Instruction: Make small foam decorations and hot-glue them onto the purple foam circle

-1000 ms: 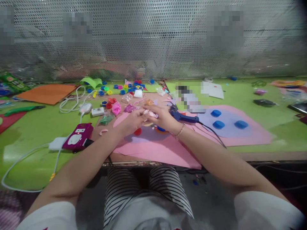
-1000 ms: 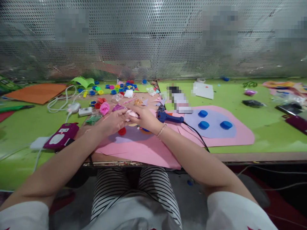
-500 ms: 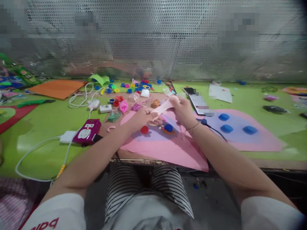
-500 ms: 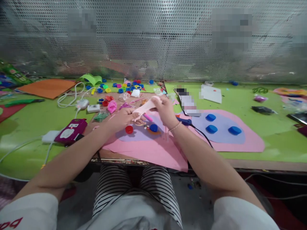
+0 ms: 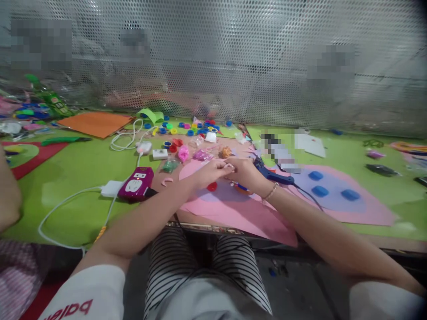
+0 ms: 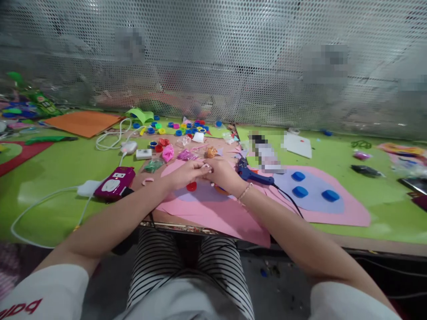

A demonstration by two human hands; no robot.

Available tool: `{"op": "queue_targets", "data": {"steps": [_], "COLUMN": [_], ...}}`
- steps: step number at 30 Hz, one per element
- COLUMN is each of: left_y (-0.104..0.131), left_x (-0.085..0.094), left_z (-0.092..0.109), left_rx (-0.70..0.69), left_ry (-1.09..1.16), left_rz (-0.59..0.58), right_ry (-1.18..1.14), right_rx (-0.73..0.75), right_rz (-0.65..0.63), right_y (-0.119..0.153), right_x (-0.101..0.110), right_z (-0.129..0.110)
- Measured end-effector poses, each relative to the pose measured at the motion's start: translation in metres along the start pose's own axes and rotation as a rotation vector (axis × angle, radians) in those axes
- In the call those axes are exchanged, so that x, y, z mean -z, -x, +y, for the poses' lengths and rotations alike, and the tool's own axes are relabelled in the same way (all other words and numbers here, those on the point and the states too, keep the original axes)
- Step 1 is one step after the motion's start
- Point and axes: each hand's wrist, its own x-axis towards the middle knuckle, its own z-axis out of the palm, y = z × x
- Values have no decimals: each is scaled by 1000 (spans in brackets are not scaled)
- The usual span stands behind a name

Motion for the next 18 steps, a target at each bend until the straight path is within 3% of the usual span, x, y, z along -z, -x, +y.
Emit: {"op": "queue_targets", "data": {"steps": [4, 6, 7, 8, 10, 11, 14, 18], "left_y": [-5, -7, -8, -10, -12, -12, -12, -10], "left_x": [8, 12, 14, 17, 20, 22, 23, 23], "left_z": [3, 9, 12, 14, 18, 19, 19, 17], "left_rx": [-40, -114, -152, -174, -147, -114, -50, -52], "left_ry": [103, 183, 234, 289, 381, 408, 378, 335], "left_rz": [54, 195, 287, 376, 505, 544, 589, 543], "right_ry": [1, -156, -206, -218, -70, 37, 248, 247], "right_rx": [-25, 114, 144, 97, -108, -211, -414, -451], "right_rz": [-149, -290, -274, -143, 98, 123, 25, 30], "right_y": [-18, -34, -43, -52, -68, -73, -82, -86], "right_x": [18, 28, 32, 35, 34, 32, 16, -3], "right_z": [7, 22, 32, 43, 61, 69, 80, 77]}}
